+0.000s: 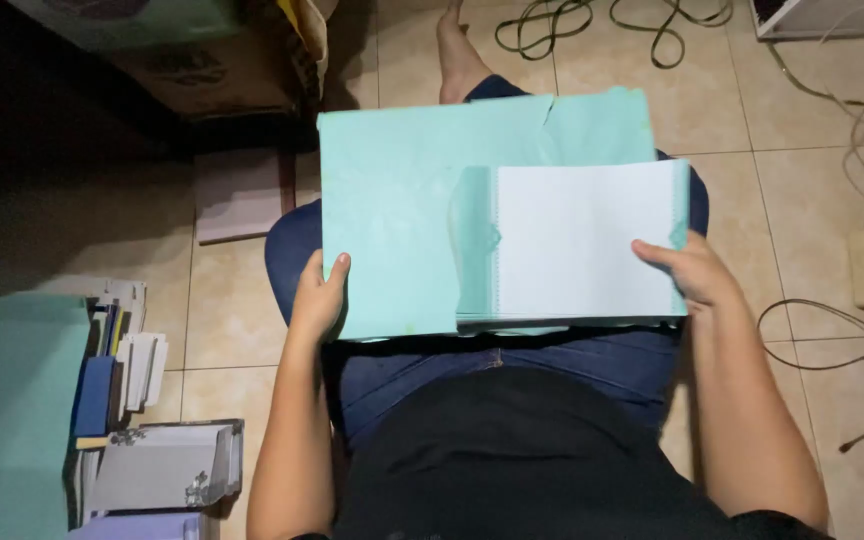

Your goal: Folding paper invitations and inserting them into decorative cardstock folders while sitting on the floor.

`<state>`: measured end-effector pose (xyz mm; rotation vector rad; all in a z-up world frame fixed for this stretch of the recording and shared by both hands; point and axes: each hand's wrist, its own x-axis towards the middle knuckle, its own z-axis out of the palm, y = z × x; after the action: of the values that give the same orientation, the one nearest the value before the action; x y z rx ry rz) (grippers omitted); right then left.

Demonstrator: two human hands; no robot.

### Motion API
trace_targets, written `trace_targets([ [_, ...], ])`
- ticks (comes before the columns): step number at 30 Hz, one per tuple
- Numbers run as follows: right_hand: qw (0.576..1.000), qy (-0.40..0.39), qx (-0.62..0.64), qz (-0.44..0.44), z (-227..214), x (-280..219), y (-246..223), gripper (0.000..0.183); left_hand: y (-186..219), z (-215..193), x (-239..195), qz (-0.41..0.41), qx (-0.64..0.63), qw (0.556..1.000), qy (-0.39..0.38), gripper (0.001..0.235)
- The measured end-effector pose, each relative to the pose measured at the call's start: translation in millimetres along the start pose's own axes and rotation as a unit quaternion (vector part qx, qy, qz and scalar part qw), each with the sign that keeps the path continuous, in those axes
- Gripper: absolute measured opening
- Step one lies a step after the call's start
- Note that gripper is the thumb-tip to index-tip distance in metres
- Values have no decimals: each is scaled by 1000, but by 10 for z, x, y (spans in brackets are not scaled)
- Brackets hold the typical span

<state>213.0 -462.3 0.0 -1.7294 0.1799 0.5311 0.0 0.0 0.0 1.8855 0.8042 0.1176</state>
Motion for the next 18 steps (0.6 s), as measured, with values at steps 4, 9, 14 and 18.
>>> trace_targets([
  [4,999,35,-26,-11,221,11,31,61,-373,-19,220,-5,-26,999,-19,41],
  [9,996,56,-73,-21,287,-165,-18,61,-318,-9,139,3,-37,999,-7,38],
  [14,993,70,-93,-29,343,-317,77,69,-187,29,78,-4,-42,999,-28,44],
  [18,987,63,-143,-40,340,-376,45,80,-137,106,4,-6,-32,999,-26,44],
])
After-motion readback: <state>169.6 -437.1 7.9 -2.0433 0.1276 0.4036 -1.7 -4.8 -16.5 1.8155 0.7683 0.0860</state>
